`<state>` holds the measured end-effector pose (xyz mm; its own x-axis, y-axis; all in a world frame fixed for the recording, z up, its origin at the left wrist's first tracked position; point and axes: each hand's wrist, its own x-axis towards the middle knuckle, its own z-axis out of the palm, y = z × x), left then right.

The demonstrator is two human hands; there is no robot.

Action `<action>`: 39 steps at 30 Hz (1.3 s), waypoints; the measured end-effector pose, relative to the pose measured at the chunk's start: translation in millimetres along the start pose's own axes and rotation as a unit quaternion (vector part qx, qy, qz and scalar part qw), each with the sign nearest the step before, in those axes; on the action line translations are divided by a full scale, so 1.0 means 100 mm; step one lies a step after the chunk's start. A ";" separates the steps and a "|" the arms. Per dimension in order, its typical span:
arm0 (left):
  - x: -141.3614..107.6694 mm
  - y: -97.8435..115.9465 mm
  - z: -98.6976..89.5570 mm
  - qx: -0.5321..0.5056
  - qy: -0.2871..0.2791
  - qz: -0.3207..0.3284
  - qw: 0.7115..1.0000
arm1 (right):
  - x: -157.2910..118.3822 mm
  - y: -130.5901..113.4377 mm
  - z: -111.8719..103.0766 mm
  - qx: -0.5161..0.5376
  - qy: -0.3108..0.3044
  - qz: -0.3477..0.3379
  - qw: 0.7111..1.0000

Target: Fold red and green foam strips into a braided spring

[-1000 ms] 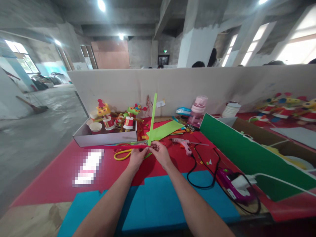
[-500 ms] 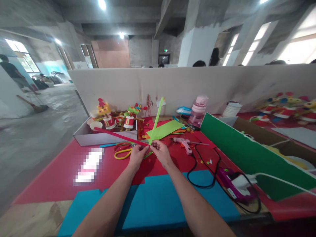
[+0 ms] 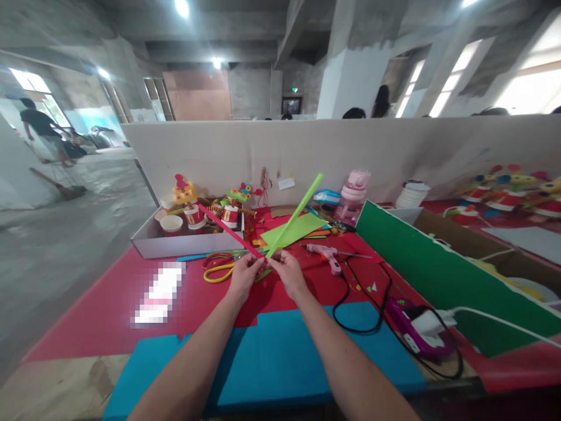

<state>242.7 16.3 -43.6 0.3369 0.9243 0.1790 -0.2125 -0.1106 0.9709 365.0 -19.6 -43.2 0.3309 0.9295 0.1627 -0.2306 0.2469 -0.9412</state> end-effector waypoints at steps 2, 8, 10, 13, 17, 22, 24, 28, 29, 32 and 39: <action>0.00 0.01 -0.01 0.022 0.001 0.004 1.000 | -0.01 0.00 -0.01 0.007 -0.008 0.028 1.000; -0.02 0.05 0.00 -0.012 -0.013 0.004 1.000 | -0.01 -0.02 -0.02 0.003 0.010 0.034 0.999; -0.02 0.05 0.01 -0.028 -0.011 -0.005 1.000 | 0.00 0.00 -0.02 0.000 0.026 0.021 0.999; -0.02 0.04 0.02 -0.006 -0.008 -0.020 1.000 | 0.00 0.03 -0.01 -0.007 0.031 0.002 1.000; 0.00 0.02 0.01 0.020 -0.002 -0.014 1.000 | 0.00 0.04 0.00 -0.009 0.015 -0.005 1.000; -0.01 0.04 -0.01 0.053 0.004 0.000 0.999 | -0.01 0.01 -0.01 -0.019 -0.001 0.031 0.999; -0.01 0.05 0.00 0.049 -0.001 -0.001 0.999 | -0.01 0.01 -0.01 -0.008 0.002 0.036 0.999; -0.01 0.07 0.03 0.019 -0.015 -0.003 1.000 | -0.01 0.03 -0.01 0.012 0.007 0.030 0.999; -0.01 0.07 0.03 0.020 -0.015 -0.001 1.000 | -0.01 0.03 -0.02 0.008 0.005 0.034 0.999; -0.02 0.08 0.03 0.030 -0.009 0.001 1.000 | 0.00 0.02 -0.05 -0.021 -0.008 0.047 0.999; -0.03 0.11 0.04 0.042 -0.005 0.005 0.999 | 0.00 0.00 -0.05 -0.048 0.023 0.026 0.998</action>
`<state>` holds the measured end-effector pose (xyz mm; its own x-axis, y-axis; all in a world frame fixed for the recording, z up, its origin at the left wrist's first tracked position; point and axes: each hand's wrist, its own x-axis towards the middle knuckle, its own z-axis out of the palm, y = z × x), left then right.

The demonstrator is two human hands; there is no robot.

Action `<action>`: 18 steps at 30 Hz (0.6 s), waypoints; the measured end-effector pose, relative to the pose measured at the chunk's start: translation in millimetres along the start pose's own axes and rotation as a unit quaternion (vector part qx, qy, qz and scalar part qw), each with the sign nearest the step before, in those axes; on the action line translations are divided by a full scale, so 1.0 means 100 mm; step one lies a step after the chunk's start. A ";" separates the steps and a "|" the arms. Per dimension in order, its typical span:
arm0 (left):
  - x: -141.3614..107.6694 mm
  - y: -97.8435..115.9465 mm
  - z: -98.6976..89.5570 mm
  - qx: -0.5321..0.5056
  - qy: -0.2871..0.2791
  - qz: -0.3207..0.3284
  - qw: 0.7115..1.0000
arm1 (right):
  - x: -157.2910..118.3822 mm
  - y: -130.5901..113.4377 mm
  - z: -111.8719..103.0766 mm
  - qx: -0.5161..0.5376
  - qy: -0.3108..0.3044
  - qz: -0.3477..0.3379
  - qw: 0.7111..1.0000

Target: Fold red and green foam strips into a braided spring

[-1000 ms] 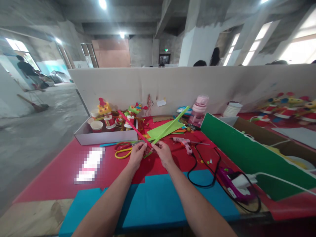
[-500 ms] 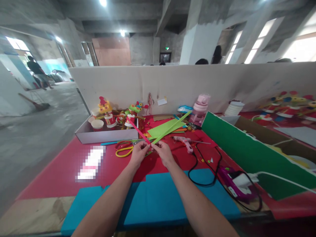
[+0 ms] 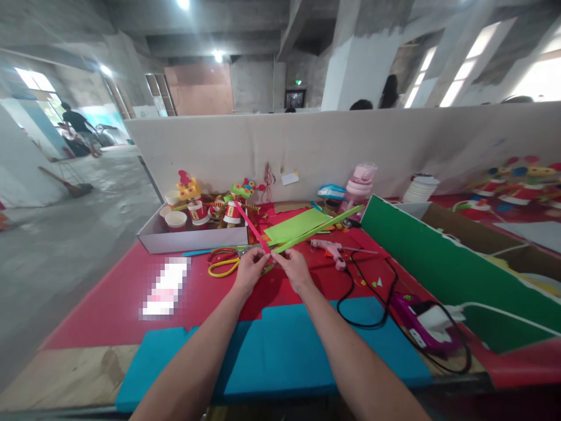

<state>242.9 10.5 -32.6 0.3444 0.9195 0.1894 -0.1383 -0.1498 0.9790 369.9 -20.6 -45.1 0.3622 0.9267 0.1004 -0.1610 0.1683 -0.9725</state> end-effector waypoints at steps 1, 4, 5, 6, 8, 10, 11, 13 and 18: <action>0.00 0.00 0.00 0.006 0.002 0.005 1.000 | 0.00 0.00 0.00 -0.003 -0.004 -0.001 1.000; 0.00 0.01 0.00 0.023 0.008 0.017 1.000 | -0.01 0.00 0.01 -0.019 -0.022 -0.007 1.000; 0.00 0.01 0.00 0.022 0.009 0.017 1.000 | -0.02 0.00 0.01 -0.022 -0.025 -0.011 0.999; -0.01 0.01 0.00 0.016 0.008 0.014 1.000 | -0.02 0.00 0.01 -0.023 -0.023 -0.017 0.999; -0.01 0.02 0.02 -0.001 0.004 0.007 1.000 | -0.02 0.00 0.02 -0.019 -0.015 -0.028 0.999; -0.02 0.02 0.03 -0.013 0.002 0.003 1.000 | -0.02 0.00 0.02 -0.015 -0.010 -0.031 0.999; -0.02 0.03 0.03 -0.017 0.002 0.004 1.000 | -0.02 -0.02 0.02 -0.015 -0.012 -0.030 0.999; -0.02 0.04 0.02 -0.024 0.000 0.007 1.000 | -0.02 -0.06 0.00 -0.008 -0.038 -0.025 0.999; -0.01 0.07 -0.02 -0.056 -0.027 0.022 0.998 | -0.03 -0.17 -0.08 0.083 -0.143 0.028 0.986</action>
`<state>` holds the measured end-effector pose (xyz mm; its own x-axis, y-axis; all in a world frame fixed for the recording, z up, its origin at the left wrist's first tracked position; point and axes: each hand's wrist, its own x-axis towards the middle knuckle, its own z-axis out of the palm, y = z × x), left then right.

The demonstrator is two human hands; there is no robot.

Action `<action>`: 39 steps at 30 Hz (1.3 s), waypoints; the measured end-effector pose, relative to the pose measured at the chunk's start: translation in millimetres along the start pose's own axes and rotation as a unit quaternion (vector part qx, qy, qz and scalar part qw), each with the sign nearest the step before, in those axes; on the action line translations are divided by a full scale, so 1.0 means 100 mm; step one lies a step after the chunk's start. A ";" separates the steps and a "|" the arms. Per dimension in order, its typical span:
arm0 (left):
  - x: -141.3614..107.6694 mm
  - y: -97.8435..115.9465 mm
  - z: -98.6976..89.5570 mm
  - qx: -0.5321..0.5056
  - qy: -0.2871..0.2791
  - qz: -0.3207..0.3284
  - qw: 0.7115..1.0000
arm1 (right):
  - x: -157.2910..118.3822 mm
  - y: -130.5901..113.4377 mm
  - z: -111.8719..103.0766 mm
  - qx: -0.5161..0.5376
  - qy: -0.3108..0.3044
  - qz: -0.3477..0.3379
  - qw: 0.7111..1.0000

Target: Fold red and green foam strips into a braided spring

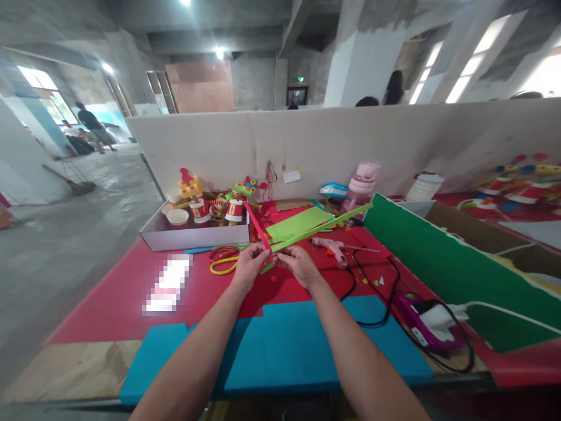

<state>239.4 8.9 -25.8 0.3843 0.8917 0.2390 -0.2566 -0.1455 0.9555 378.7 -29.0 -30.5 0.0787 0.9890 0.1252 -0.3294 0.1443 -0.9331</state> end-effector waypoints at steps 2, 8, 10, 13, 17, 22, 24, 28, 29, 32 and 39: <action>0.00 0.01 -0.01 0.001 -0.012 -0.006 1.000 | -0.01 0.00 0.00 0.035 0.008 0.008 0.999; 0.01 -0.04 -0.01 0.009 -0.013 -0.021 1.000 | 0.00 0.07 0.02 0.056 0.040 0.021 0.997; 0.01 -0.05 -0.02 0.001 -0.010 -0.024 1.000 | 0.01 0.09 0.04 0.068 0.048 0.025 0.996; 0.01 -0.07 -0.03 -0.013 -0.008 -0.026 1.000 | 0.01 0.11 0.07 0.090 0.050 0.032 0.994; 0.02 -0.07 -0.04 -0.004 0.010 -0.036 0.999 | 0.00 0.13 0.10 0.101 0.057 0.029 0.993; 0.04 -0.08 -0.05 0.000 0.023 -0.045 0.999 | 0.00 0.16 0.13 0.090 0.073 0.020 0.993; 0.04 -0.10 -0.05 -0.011 0.025 -0.049 0.998 | 0.01 0.16 0.14 0.082 0.072 0.024 0.994; 0.05 -0.15 -0.05 -0.047 0.022 -0.053 0.997 | 0.01 0.17 0.15 0.077 0.081 0.019 0.994; 0.05 -0.16 -0.05 -0.050 0.024 -0.052 0.997 | 0.00 0.18 0.16 0.073 0.084 0.016 0.994; 0.05 -0.17 -0.04 -0.052 0.022 -0.055 0.997 | 0.00 0.20 0.16 0.058 0.099 0.008 0.993; 0.01 -0.13 -0.03 -0.065 0.009 -0.051 0.997 | 0.04 0.22 0.14 0.014 0.152 -0.050 0.987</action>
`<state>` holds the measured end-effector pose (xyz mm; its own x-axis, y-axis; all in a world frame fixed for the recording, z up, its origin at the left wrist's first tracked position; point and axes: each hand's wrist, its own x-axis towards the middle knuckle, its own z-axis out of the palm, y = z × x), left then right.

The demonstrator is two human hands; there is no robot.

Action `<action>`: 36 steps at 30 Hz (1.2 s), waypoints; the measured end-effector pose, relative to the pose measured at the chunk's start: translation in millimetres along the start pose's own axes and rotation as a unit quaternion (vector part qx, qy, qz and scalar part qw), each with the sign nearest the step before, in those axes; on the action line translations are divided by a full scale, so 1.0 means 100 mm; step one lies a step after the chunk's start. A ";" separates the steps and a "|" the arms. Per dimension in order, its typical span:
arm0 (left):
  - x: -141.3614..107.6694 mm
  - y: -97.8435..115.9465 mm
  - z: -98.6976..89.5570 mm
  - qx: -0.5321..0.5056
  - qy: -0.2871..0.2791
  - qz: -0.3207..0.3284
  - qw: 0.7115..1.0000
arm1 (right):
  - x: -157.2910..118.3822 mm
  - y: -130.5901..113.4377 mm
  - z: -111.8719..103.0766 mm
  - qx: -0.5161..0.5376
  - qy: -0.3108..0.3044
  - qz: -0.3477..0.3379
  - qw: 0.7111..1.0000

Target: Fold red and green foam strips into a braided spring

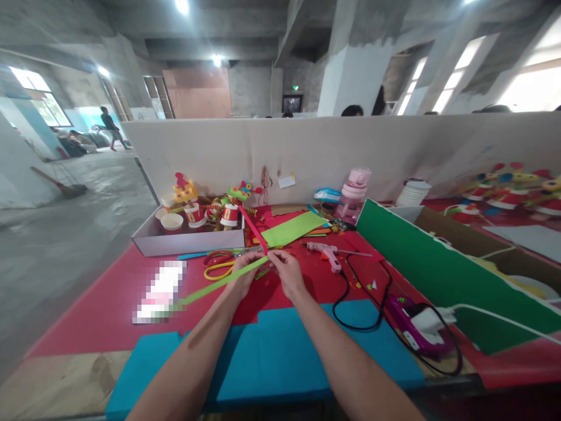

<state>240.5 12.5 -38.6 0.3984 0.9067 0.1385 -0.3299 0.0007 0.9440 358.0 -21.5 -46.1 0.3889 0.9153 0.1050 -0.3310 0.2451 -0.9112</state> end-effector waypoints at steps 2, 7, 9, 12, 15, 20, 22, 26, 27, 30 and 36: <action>-0.03 0.03 0.03 0.001 -0.009 0.003 1.000 | 0.02 -0.01 0.00 0.034 0.018 -0.008 0.999; -0.07 0.11 0.09 0.027 -0.017 0.004 0.999 | 0.02 -0.03 0.01 0.087 0.016 0.004 0.996; -0.06 0.11 0.08 0.033 0.016 0.007 0.999 | 0.01 -0.04 0.01 0.085 0.006 0.020 0.996; -0.02 0.09 0.04 0.039 0.034 -0.006 0.999 | -0.01 -0.06 0.01 0.077 -0.023 0.055 0.995; 0.01 0.06 0.01 0.051 0.030 -0.024 0.998 | -0.02 -0.10 0.00 0.064 -0.044 0.067 0.995; 0.00 0.05 0.01 0.059 0.021 -0.021 0.998 | -0.04 -0.15 0.01 0.029 -0.033 0.070 0.997; -0.01 0.05 0.01 0.070 0.027 -0.019 0.997 | -0.05 -0.16 0.01 0.018 -0.031 0.076 0.996; 0.00 0.03 -0.01 0.078 0.036 -0.031 0.996 | -0.06 -0.17 0.00 0.017 -0.036 0.087 0.995; 0.01 0.02 -0.02 0.073 0.034 -0.032 0.996 | -0.05 -0.17 0.00 0.017 -0.037 0.089 0.995; 0.02 0.01 -0.03 0.054 0.029 -0.030 0.998 | -0.05 -0.17 -0.01 0.016 -0.040 0.090 0.995; 0.02 0.02 -0.02 0.034 0.013 -0.030 0.999 | -0.05 -0.17 -0.03 0.005 -0.055 0.085 0.995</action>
<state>239.3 15.1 -37.0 0.3930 0.9165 0.0747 -0.2464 0.0266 0.9688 364.2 -30.7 -32.0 0.2313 0.9729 -0.0064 -0.3927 0.0873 -0.9155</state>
